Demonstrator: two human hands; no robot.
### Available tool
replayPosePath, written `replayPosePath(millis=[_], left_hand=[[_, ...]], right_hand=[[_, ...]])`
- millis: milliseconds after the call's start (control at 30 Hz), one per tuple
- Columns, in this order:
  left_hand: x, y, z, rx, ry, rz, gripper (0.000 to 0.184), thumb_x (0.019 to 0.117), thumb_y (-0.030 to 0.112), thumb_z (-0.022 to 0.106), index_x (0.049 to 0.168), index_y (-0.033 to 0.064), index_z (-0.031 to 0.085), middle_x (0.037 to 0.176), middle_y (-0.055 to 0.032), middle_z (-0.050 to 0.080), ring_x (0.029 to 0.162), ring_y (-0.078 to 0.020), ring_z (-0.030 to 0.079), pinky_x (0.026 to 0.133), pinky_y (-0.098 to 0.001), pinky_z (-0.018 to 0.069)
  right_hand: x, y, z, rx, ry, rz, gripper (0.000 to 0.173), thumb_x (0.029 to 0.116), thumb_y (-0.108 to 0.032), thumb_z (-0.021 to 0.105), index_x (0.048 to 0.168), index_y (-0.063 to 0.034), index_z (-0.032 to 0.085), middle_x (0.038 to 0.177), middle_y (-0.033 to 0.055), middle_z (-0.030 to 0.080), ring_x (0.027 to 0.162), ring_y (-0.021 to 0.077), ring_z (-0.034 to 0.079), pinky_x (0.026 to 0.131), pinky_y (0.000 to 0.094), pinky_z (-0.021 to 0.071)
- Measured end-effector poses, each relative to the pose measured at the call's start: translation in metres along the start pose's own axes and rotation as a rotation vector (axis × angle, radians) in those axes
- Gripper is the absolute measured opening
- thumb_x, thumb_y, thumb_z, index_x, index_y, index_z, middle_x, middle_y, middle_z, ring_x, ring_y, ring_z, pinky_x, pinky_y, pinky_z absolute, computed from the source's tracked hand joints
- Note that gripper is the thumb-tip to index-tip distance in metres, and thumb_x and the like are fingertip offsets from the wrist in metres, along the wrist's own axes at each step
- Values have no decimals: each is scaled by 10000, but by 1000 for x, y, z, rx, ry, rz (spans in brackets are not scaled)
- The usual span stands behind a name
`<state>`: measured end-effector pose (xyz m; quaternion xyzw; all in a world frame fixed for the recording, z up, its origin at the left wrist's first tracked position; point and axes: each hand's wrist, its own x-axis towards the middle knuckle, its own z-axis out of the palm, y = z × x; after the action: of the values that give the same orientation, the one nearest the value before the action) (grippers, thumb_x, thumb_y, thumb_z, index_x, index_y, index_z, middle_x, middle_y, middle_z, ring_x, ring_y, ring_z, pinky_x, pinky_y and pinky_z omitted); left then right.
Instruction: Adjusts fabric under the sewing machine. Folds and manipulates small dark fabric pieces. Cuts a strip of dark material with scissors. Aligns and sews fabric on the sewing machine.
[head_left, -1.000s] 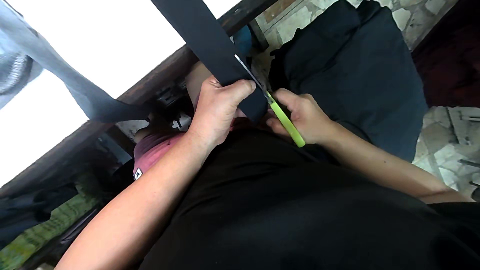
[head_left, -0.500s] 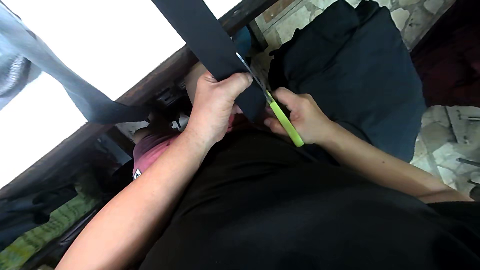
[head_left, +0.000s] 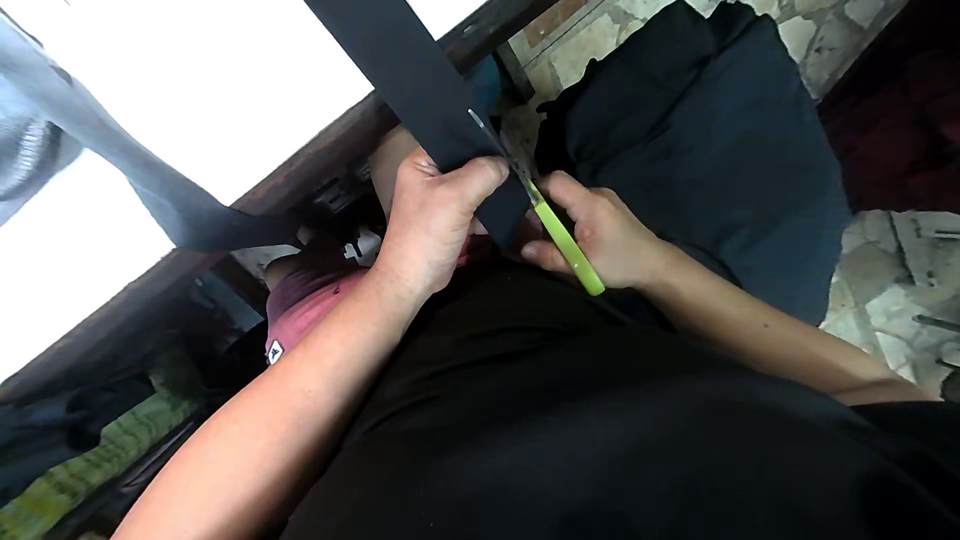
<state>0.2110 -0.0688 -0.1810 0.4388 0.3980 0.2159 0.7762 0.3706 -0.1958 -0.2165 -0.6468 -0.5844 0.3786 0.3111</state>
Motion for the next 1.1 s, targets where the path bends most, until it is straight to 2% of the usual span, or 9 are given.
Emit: replayPosePath(millis=[67,167,267,467,667,733,867,1000,1100], left_hand=[[-2,-1,1,10,3,-8,137,927,-37,575,943,87,631,838,-22,731,753,-117,729,680,-306,636],[-2,-1,1,10,-1,-21,135,936,-42,576,959,82,626,843,-29,733,750,-127,735,678,-315,644],[2,2,0,2,7,-25,126,941,-17,558,980,87,617,852,-31,741,755,-133,743,679,-322,647],[1,2,0,23,-5,-8,126,942,-29,565,984,70,630,881,-42,742,773,-138,740,682,-322,644],[1,2,1,33,23,-36,140,937,-44,582,956,85,633,846,-28,739,745,-124,738,659,-305,641],[0,2,2,33,24,-48,130,947,-37,577,964,83,625,847,-30,736,740,-128,737,657,-306,641],[-2,1,4,48,7,-53,135,939,-36,585,977,88,624,859,-17,734,752,-121,736,665,-312,644],[0,0,2,65,-3,-62,129,939,-40,601,982,77,634,873,-26,743,762,-122,742,666,-308,648],[5,2,-2,51,-15,-48,118,949,-9,562,996,80,623,884,-34,745,776,-136,744,684,-316,645]], right_hand=[[2,-1,1,-3,-8,-1,478,897,-393,688,1185,-25,589,831,6,619,707,47,587,631,240,516],[0,4,5,-4,75,-63,317,876,-254,665,1075,-10,631,753,13,621,644,31,572,573,210,482],[-2,4,4,-8,71,-50,289,879,-236,655,1064,-15,642,757,18,632,646,30,582,577,207,488],[3,-1,-2,2,-13,26,498,893,-444,688,1179,-48,592,819,-10,610,696,40,577,621,243,507],[-1,6,4,14,70,-28,290,867,-246,659,1049,-21,642,746,10,623,638,30,578,566,215,479],[-1,5,3,11,56,-15,319,874,-273,675,1070,-24,636,748,7,618,640,33,572,571,220,479],[3,-1,1,3,1,25,506,898,-414,687,1204,-25,581,836,18,635,712,56,601,643,253,527],[2,6,5,13,73,-46,292,868,-237,668,1054,-16,625,742,16,619,635,39,574,569,219,479],[0,6,4,20,78,-36,289,871,-238,668,1053,-16,634,736,5,618,625,17,562,559,197,469]])
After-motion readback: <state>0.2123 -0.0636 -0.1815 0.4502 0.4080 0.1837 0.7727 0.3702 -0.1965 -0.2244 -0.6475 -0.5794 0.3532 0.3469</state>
